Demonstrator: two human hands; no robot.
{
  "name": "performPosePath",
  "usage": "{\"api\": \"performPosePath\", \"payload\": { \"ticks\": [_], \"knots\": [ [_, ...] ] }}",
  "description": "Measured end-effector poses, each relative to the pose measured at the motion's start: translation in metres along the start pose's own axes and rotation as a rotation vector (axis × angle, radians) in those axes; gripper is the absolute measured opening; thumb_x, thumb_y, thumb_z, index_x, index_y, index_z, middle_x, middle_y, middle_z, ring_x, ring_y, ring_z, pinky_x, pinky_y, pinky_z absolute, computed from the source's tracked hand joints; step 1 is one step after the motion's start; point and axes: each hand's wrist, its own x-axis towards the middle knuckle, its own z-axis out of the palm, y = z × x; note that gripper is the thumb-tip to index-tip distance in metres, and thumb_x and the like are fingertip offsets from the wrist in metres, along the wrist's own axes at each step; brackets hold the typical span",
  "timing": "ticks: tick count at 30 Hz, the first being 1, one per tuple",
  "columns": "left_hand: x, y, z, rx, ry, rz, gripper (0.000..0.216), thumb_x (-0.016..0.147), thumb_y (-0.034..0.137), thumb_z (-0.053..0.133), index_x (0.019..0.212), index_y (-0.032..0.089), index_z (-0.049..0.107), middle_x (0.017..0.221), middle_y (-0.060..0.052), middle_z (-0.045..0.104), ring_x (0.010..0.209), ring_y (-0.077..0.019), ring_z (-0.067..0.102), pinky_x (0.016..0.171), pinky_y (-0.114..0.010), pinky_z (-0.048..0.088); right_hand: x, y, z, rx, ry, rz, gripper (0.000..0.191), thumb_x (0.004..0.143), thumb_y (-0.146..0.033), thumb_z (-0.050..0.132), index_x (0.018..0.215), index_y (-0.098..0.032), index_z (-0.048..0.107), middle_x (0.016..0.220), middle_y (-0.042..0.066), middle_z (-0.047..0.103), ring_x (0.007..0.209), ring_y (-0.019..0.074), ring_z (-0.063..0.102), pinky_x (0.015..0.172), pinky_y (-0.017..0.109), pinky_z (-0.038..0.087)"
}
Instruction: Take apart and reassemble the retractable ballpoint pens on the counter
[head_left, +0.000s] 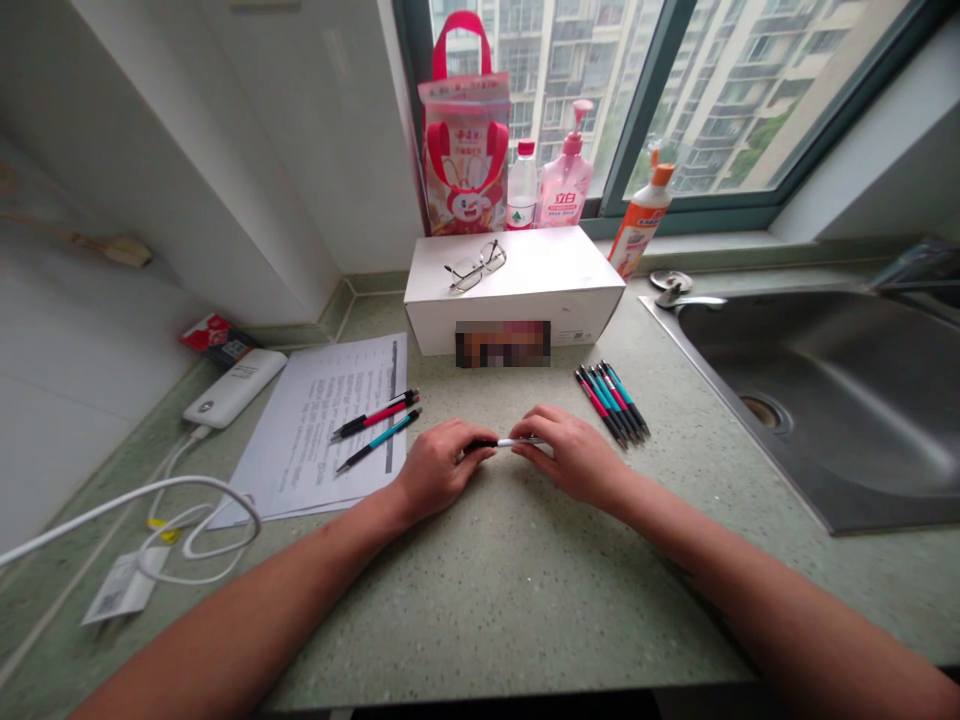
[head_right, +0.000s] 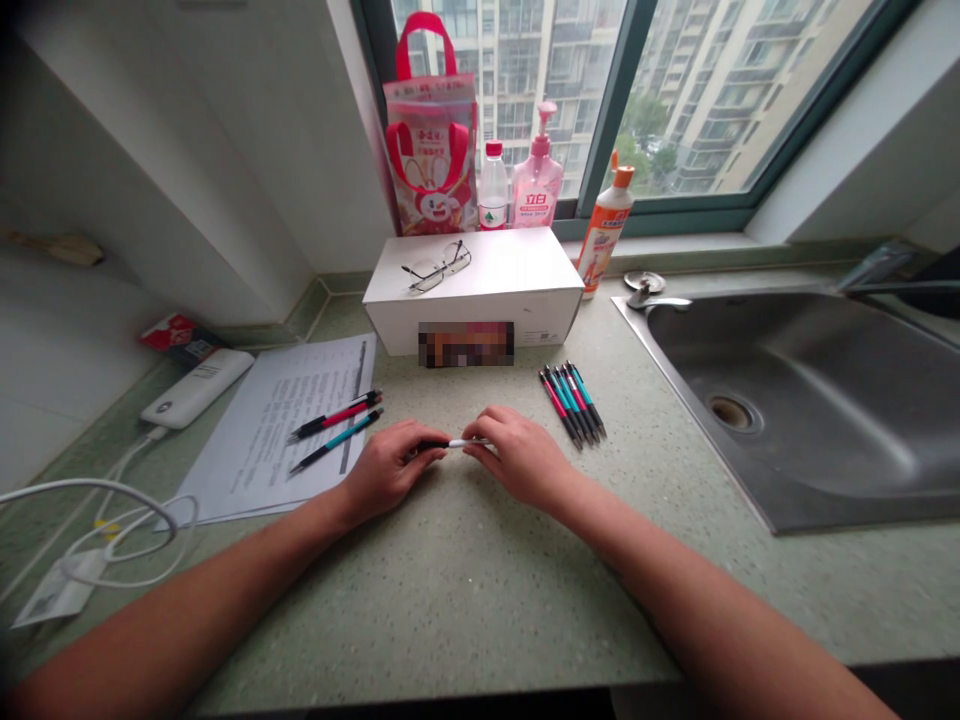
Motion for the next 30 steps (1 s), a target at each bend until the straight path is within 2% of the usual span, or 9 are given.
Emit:
{"api": "performPosePath", "payload": {
  "ticks": [4,7,15,21,25,30],
  "knots": [
    [0.000,0.000,0.000,-0.018,0.017,-0.006,0.011,0.095,0.022,0.063,0.103,0.019,0.071,0.087,-0.005,0.073,0.079,-0.0183,0.067,0.073,-0.031,0.053,0.000,-0.001,0.000,-0.032,-0.043,0.003,0.021,0.100,-0.032,0.056,0.112,-0.020,0.068,0.100,0.008,0.070,0.094,0.0218,0.065,0.080,0.035,0.050],
    [0.000,0.000,0.000,-0.009,0.005,-0.020,0.011,0.095,0.022,0.063,0.102,0.019,0.071,0.087,-0.005,0.073,0.079,-0.0183,0.067,0.073,-0.031,0.053,0.000,-0.001,0.000,-0.054,-0.059,-0.020,0.020,0.101,-0.030,0.054,0.107,-0.020,0.070,0.095,0.007,0.070,0.091,0.0219,0.064,0.079,0.035,0.049],
    [0.000,0.002,-0.001,0.018,-0.007,-0.118,0.011,0.093,0.020,0.063,0.101,0.019,0.070,0.089,-0.005,0.072,0.081,-0.0191,0.067,0.075,-0.033,0.054,0.001,0.004,-0.001,-0.075,0.092,-0.050,0.007,0.097,-0.021,0.060,0.100,-0.019,0.065,0.096,0.007,0.067,0.091,0.0222,0.062,0.081,0.037,0.049],
    [0.001,-0.003,0.001,0.060,0.021,-0.147,0.015,0.094,0.018,0.061,0.107,0.019,0.068,0.099,-0.007,0.073,0.093,-0.0223,0.067,0.085,-0.039,0.055,0.002,0.007,-0.006,-0.125,0.192,0.004,0.008,0.098,-0.022,0.057,0.101,-0.021,0.064,0.100,0.009,0.067,0.094,0.0243,0.062,0.083,0.040,0.050],
    [0.001,-0.006,0.001,0.022,0.093,-0.188,0.014,0.095,0.019,0.058,0.106,0.019,0.067,0.097,-0.007,0.074,0.094,-0.0221,0.067,0.088,-0.040,0.054,0.003,0.009,-0.008,-0.024,0.289,0.093,0.010,0.098,-0.024,0.057,0.103,-0.021,0.064,0.107,0.010,0.065,0.099,0.0243,0.063,0.086,0.041,0.052],
    [0.001,-0.009,0.003,-0.055,0.175,-0.296,0.014,0.096,0.024,0.057,0.107,0.019,0.065,0.097,-0.006,0.073,0.094,-0.0217,0.069,0.084,-0.037,0.055,0.005,0.013,-0.008,0.108,0.374,0.183,0.013,0.099,-0.029,0.055,0.102,-0.020,0.065,0.099,0.008,0.066,0.091,0.0217,0.064,0.081,0.037,0.053]
  ]
}}
